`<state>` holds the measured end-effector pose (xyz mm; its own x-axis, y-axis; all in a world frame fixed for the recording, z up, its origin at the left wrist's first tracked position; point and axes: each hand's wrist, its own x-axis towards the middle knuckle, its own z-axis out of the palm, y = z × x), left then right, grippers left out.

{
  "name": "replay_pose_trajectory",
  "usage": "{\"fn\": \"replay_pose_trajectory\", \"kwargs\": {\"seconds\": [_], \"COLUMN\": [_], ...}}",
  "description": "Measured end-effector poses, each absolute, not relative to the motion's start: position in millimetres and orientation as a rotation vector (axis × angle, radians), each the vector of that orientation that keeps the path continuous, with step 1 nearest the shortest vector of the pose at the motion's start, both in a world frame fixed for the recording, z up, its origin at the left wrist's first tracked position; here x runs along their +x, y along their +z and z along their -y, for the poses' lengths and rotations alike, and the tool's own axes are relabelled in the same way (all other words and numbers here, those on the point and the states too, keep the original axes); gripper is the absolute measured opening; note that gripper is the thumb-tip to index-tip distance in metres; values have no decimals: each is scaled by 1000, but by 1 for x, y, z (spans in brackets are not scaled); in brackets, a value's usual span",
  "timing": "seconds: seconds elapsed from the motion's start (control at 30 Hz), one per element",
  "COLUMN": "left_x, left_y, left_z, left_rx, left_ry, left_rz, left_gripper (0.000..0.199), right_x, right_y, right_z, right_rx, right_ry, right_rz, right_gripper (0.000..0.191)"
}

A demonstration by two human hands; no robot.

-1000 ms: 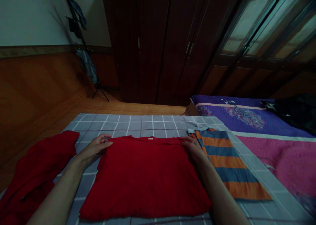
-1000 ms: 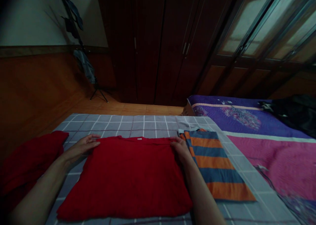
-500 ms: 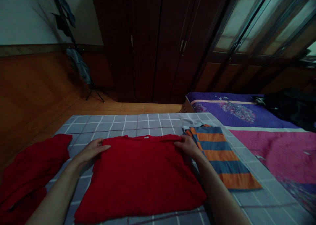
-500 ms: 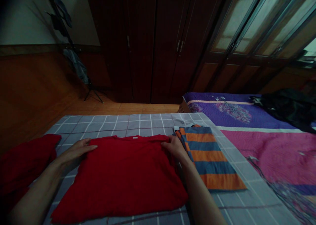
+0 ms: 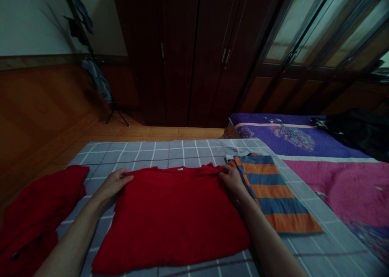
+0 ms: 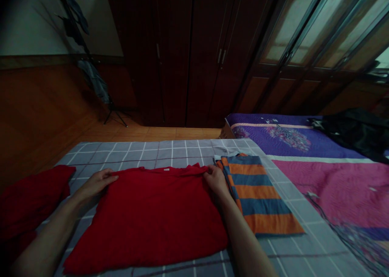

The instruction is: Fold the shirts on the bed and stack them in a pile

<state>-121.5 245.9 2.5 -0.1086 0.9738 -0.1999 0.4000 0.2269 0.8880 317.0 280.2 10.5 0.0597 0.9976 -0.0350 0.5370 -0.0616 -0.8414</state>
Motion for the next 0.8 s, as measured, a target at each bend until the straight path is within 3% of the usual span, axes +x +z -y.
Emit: {"fn": "replay_pose_trajectory", "kwargs": {"seconds": [0.23, 0.33, 0.47, 0.67, 0.8], "left_x": [-125, -124, -120, -120, -118], "left_y": [-2, -2, -1, 2, 11], "left_z": [-254, -253, -250, -253, -251], "left_rx": [1959, 1904, 1776, 1874, 1847], "left_ry": [709, 640, 693, 750, 868], "left_rz": [-1953, -1940, -1902, -1900, -1859], "left_gripper": [21, 18, 17, 17, 18], "right_x": [307, 304, 302, 294, 294], "right_y": [13, 30, 40, 39, 48], "right_z": [-275, -266, -256, -250, -252], "right_rx": [-1945, -2070, -2167, -2083, -1908], "right_ry": [675, 511, 275, 277, 505], "right_rz": [1726, 1753, 1756, 1788, 1751], "right_gripper": [6, 3, 16, 15, 7]}}
